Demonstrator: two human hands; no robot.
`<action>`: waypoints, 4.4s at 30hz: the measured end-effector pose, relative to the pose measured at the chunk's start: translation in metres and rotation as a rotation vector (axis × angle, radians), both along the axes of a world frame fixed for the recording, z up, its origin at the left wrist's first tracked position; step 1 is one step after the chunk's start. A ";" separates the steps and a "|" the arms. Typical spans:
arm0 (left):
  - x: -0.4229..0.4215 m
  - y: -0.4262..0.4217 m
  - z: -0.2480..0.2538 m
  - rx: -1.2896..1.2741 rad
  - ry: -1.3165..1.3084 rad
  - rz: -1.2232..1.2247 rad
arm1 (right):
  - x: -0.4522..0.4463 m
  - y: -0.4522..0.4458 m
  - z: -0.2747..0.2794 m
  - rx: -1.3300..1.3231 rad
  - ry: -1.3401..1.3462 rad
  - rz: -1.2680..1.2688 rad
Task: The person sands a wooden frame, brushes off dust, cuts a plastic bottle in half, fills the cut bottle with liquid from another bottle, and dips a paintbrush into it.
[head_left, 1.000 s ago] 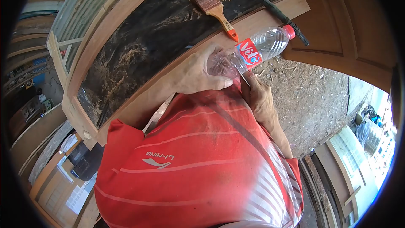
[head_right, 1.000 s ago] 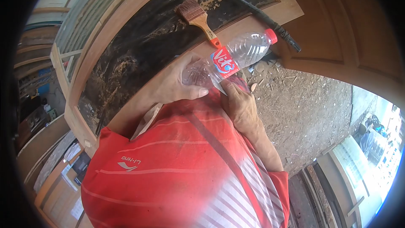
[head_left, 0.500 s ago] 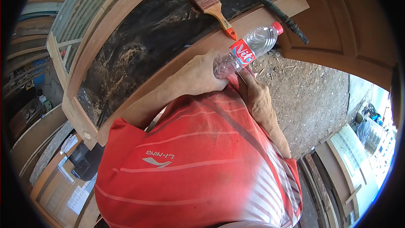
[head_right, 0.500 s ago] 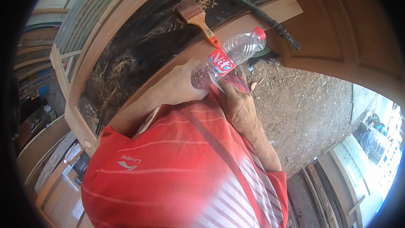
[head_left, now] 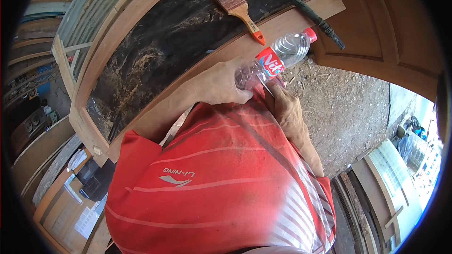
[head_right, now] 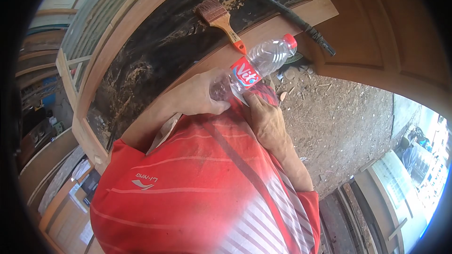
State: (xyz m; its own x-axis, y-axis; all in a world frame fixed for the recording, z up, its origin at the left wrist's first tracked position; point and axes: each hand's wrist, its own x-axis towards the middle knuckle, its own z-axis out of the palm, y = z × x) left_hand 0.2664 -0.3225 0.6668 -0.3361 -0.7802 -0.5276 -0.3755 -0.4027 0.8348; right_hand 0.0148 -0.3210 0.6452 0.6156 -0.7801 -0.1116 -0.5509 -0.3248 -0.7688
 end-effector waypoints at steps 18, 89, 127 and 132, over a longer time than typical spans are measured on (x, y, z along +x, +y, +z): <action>0.005 0.009 -0.025 0.148 0.473 0.108 | 0.001 0.003 0.002 -0.024 -0.017 -0.014; -0.017 0.008 -0.002 -0.181 -0.129 0.080 | 0.005 -0.002 0.004 -0.033 0.022 -0.035; 0.040 0.020 -0.026 -0.583 0.010 0.657 | 0.053 -0.154 -0.019 -0.385 -0.038 -0.389; 0.055 0.008 -0.053 -0.803 -0.129 0.690 | 0.072 -0.182 -0.042 -0.473 0.180 -0.158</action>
State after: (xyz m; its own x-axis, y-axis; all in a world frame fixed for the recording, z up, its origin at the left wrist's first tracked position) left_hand 0.3216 -0.3149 0.6135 0.3333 -0.9154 0.2259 -0.3804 0.0887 0.9206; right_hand 0.0868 -0.5031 0.6031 0.4899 -0.8525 0.1820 -0.7311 -0.5155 -0.4469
